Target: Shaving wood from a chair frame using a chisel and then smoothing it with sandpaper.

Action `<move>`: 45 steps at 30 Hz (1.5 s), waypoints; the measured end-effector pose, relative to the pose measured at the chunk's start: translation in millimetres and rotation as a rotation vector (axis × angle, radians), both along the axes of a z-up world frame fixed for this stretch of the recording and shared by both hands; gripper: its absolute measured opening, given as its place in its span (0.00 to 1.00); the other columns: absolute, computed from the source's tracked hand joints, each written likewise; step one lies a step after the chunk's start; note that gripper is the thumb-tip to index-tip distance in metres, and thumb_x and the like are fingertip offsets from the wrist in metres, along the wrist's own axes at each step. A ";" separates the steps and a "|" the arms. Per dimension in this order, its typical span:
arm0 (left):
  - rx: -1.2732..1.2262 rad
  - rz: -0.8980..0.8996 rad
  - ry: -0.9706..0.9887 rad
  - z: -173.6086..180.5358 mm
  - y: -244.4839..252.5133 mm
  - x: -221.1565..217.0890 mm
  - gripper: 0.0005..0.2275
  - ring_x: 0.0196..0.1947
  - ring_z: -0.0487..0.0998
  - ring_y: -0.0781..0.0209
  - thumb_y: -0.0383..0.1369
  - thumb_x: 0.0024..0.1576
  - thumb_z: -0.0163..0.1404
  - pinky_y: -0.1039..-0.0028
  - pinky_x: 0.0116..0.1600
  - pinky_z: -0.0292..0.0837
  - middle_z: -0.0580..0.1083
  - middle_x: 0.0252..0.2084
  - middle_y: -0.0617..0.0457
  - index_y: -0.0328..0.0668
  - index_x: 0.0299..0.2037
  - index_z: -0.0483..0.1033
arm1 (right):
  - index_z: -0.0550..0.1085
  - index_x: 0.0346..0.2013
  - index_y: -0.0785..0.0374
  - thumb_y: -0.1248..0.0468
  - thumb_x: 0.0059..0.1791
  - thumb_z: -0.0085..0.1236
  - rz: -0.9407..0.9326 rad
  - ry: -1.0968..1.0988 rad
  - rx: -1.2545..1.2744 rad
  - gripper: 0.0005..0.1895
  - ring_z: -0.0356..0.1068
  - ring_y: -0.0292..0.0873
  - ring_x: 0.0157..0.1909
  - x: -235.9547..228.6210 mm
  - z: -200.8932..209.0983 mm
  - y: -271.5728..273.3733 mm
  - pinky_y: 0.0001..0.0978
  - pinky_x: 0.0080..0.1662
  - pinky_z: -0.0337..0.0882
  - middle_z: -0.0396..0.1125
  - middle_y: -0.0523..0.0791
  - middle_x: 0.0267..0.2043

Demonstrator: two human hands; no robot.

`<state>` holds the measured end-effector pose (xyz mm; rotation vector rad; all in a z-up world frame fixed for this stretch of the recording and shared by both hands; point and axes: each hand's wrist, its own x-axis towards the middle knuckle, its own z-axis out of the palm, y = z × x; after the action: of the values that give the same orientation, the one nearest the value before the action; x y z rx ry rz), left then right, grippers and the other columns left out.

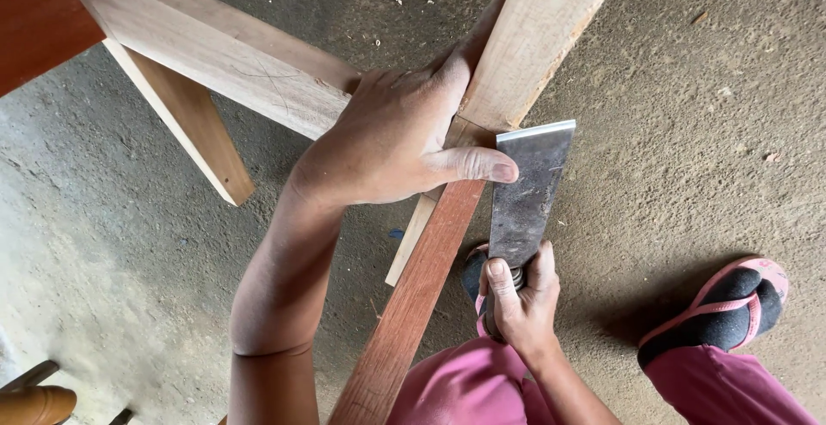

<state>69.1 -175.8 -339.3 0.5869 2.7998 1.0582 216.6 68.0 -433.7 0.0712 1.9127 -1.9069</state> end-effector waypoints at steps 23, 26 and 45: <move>-0.025 0.062 0.048 -2.0 5.0 -1.9 0.39 0.12 0.72 0.63 0.54 0.60 0.49 0.72 0.20 0.66 0.77 0.24 0.42 0.13 0.62 0.60 | 0.61 0.48 0.64 0.66 0.54 0.51 -0.034 0.132 0.038 0.11 0.65 0.34 0.22 -18.8 -5.7 -13.6 0.23 0.28 0.68 0.66 0.42 0.26; -0.053 0.091 0.064 -9.5 7.4 -0.9 0.40 0.14 0.74 0.63 0.58 0.61 0.43 0.73 0.21 0.69 0.78 0.29 0.40 0.18 0.66 0.56 | 0.60 0.49 0.64 0.64 0.55 0.50 -0.040 0.125 -0.019 0.13 0.65 0.35 0.24 -22.7 -11.7 -15.0 0.25 0.29 0.70 0.65 0.43 0.28; 0.004 0.077 0.020 -0.1 7.1 1.2 0.35 0.18 0.78 0.58 0.47 0.64 0.54 0.70 0.23 0.71 0.81 0.39 0.31 0.19 0.67 0.53 | 0.60 0.50 0.65 0.65 0.54 0.50 -0.035 0.099 -0.044 0.13 0.67 0.36 0.24 -20.2 -13.1 -10.1 0.25 0.30 0.71 0.67 0.45 0.29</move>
<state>70.3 -168.7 -339.4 0.4967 2.8593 1.0783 196.4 57.9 -446.9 -0.0031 1.9440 -2.0086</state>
